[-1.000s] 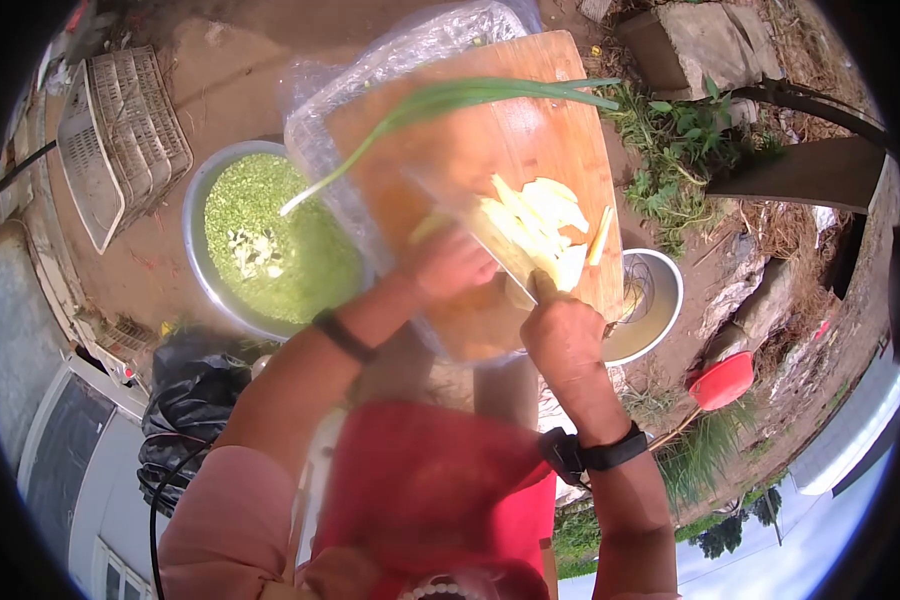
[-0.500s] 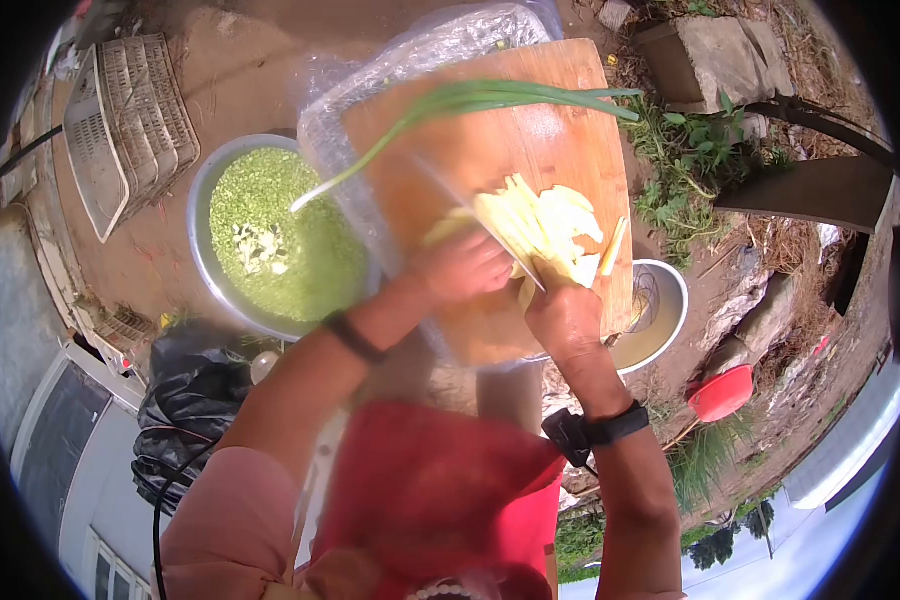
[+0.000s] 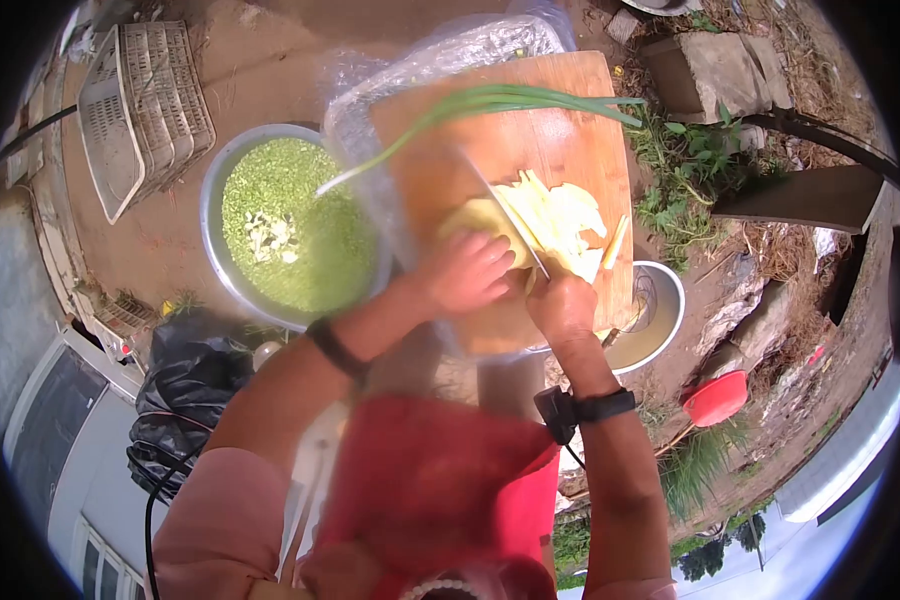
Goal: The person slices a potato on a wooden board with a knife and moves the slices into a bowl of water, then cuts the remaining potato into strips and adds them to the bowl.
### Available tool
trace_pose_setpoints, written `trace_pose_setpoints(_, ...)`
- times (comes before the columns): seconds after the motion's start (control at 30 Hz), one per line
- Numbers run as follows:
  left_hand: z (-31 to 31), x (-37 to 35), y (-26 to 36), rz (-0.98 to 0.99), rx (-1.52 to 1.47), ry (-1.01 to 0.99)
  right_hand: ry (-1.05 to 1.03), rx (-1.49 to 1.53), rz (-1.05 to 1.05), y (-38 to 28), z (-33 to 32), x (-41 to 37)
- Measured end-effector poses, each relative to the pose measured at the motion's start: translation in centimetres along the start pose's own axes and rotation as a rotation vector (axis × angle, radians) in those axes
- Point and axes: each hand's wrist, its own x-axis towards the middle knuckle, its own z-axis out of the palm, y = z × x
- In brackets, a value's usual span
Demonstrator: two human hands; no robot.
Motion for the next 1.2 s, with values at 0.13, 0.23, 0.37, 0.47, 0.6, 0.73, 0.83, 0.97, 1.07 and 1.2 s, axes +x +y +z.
trace_pose_setpoints(0.13,-0.7,-2.8,-1.1,0.142,-0.033,0.163,0.037,-0.044,-0.087,-0.4,-0.8,-1.3)
trace_pose_setpoints(0.23,0.0,-3.0,-2.0,0.180,-0.056,0.172,0.002,-0.016,-0.035,-3.1,-4.9,-3.6)
trace_pose_setpoints(0.37,1.1,-2.8,-2.3,0.143,-0.162,0.171,-0.200,-0.178,0.054,-2.4,-1.9,-1.4)
trace_pose_setpoints(0.47,0.5,-2.6,-2.1,0.098,-0.122,0.067,-0.023,-0.117,-0.054,0.7,2.4,-1.1)
trace_pose_setpoints(0.6,0.7,-2.7,-2.1,0.136,-0.085,0.047,-0.004,-0.100,-0.079,-2.1,-1.4,-3.1)
trace_pose_setpoints(0.73,1.3,-2.5,-2.3,0.145,-0.093,0.104,-0.032,-0.111,-0.068,-2.8,-1.1,-4.4)
trace_pose_setpoints(0.83,1.1,-3.2,-2.0,0.099,-0.021,-0.057,-0.100,-0.083,0.014,-2.4,1.7,-2.1)
trace_pose_setpoints(0.97,0.5,-3.6,-1.5,0.172,0.001,0.012,-0.059,-0.060,0.002,-3.1,-0.1,-3.4)
trace_pose_setpoints(1.07,1.1,-2.4,-1.7,-0.121,-0.664,0.050,0.031,-0.070,-0.038,-4.4,-2.4,-5.7)
trace_pose_setpoints(1.2,0.8,-3.3,-2.2,0.116,-0.113,0.025,0.011,-0.181,-0.069,-1.6,0.9,-3.9)
